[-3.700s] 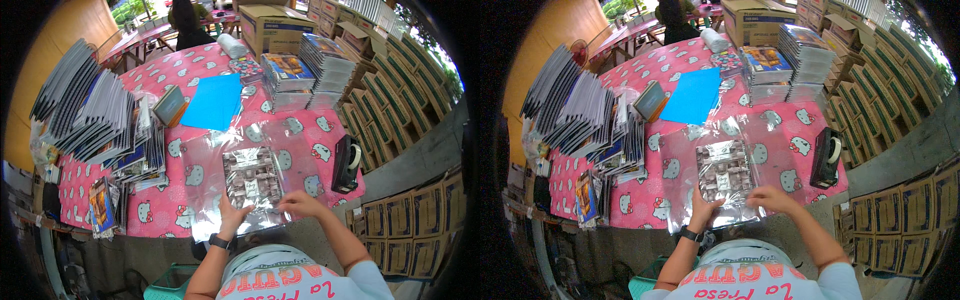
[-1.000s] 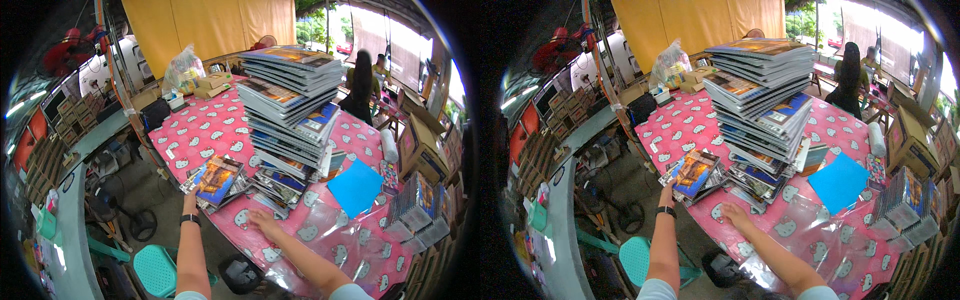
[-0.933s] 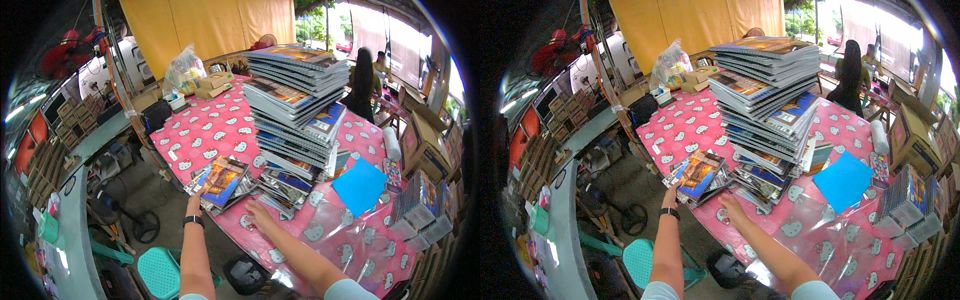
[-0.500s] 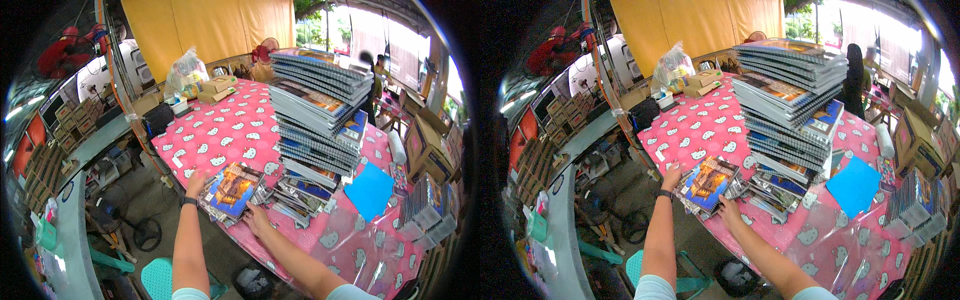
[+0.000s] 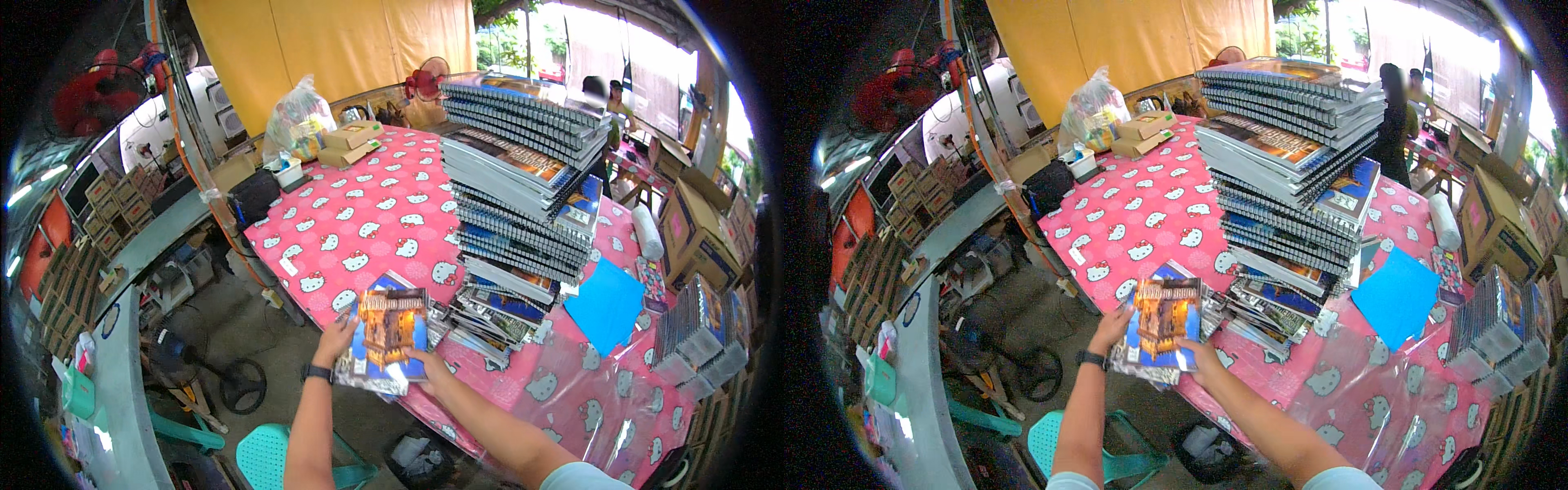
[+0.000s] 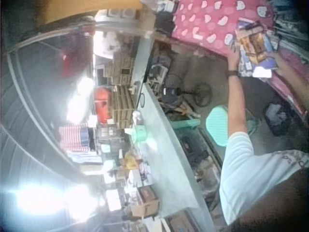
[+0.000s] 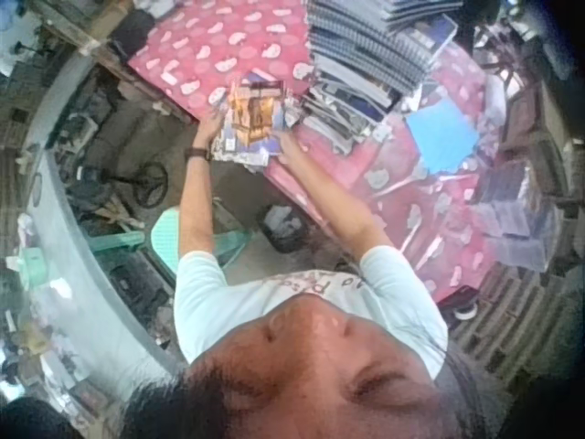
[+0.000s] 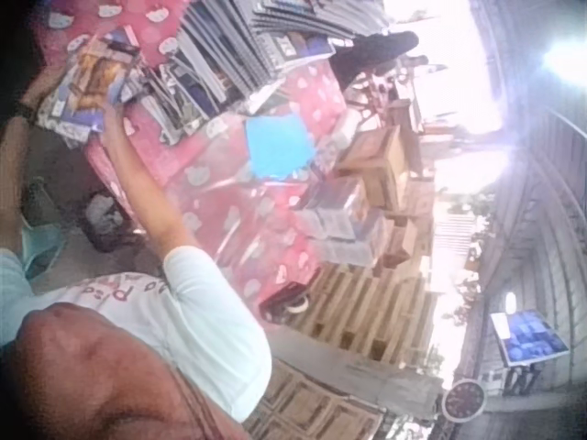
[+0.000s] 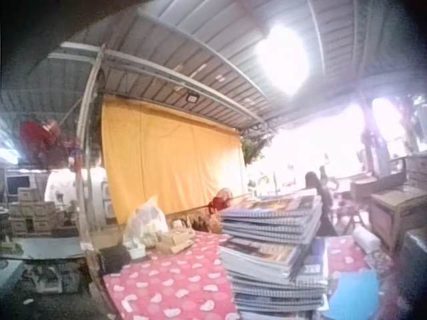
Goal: The person places several spiral notebooks into a plastic bag, seals the bag with tape from a dispenser, and moves the package to a separate stack on the table.
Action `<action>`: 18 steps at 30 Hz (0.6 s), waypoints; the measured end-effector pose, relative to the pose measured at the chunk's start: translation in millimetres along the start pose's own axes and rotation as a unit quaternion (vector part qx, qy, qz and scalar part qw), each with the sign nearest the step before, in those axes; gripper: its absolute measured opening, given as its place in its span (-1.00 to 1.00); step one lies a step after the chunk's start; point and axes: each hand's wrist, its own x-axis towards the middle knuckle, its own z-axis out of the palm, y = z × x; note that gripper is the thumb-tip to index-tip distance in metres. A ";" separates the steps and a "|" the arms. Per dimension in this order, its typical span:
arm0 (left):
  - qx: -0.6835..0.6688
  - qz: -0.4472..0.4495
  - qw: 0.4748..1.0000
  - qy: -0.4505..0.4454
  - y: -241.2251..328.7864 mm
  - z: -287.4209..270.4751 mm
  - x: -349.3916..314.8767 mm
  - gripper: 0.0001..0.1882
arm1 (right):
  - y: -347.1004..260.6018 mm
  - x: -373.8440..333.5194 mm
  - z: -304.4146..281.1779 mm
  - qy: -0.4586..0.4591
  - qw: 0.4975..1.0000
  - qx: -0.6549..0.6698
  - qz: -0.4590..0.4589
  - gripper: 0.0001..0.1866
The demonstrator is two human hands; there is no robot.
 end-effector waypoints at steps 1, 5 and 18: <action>0.007 -0.061 0.998 -0.025 -7.6 -7.2 -19.3 -0.35 | 8.6 -11.2 1.7 -0.009 1.000 -0.018 0.004 -0.63; -0.222 -0.078 0.970 -0.067 -22.8 5.1 -86.8 -0.33 | 28.5 -58.1 -27.9 -0.009 0.997 -0.050 0.054 -0.59; -0.418 0.081 0.879 -0.215 87.3 128.0 -214.8 -0.34 | -84.8 -262.9 -75.6 0.017 0.890 -0.441 -0.114 -0.27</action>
